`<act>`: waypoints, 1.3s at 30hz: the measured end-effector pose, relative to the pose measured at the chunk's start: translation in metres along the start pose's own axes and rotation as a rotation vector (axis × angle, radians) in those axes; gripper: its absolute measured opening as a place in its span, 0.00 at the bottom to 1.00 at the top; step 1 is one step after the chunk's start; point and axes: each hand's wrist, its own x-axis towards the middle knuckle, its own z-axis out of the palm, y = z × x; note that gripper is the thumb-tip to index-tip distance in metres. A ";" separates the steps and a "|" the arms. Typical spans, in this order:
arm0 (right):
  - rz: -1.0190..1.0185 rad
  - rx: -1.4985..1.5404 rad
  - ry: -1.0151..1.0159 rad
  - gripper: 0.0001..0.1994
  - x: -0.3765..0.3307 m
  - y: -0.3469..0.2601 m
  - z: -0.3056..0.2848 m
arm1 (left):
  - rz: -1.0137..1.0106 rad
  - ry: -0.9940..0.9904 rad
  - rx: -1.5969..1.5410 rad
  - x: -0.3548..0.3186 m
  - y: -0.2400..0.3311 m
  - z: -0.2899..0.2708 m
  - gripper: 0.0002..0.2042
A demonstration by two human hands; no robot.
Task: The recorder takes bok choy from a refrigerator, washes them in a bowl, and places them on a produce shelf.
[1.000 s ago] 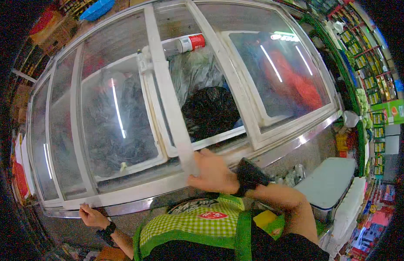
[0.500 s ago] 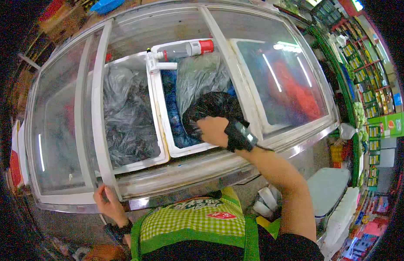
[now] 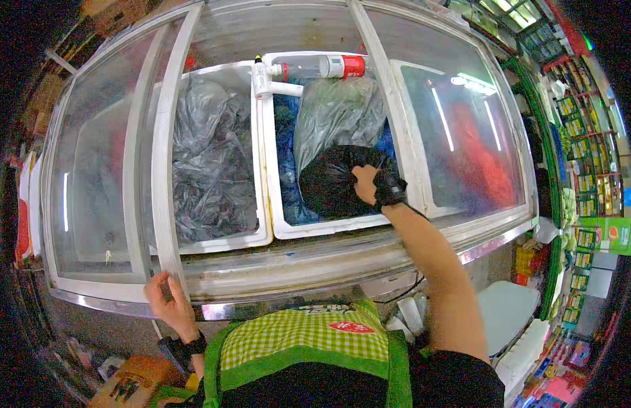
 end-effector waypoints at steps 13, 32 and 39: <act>0.090 0.860 0.368 0.10 -0.042 -0.045 -0.250 | -0.059 0.020 -0.010 -0.001 -0.001 0.002 0.07; 0.400 -0.167 0.560 0.19 -0.019 0.172 -0.290 | -0.008 -0.007 0.096 0.006 0.007 0.001 0.10; -0.108 0.058 0.330 0.16 0.215 0.010 -0.267 | -0.059 -0.055 0.150 0.005 0.010 0.003 0.11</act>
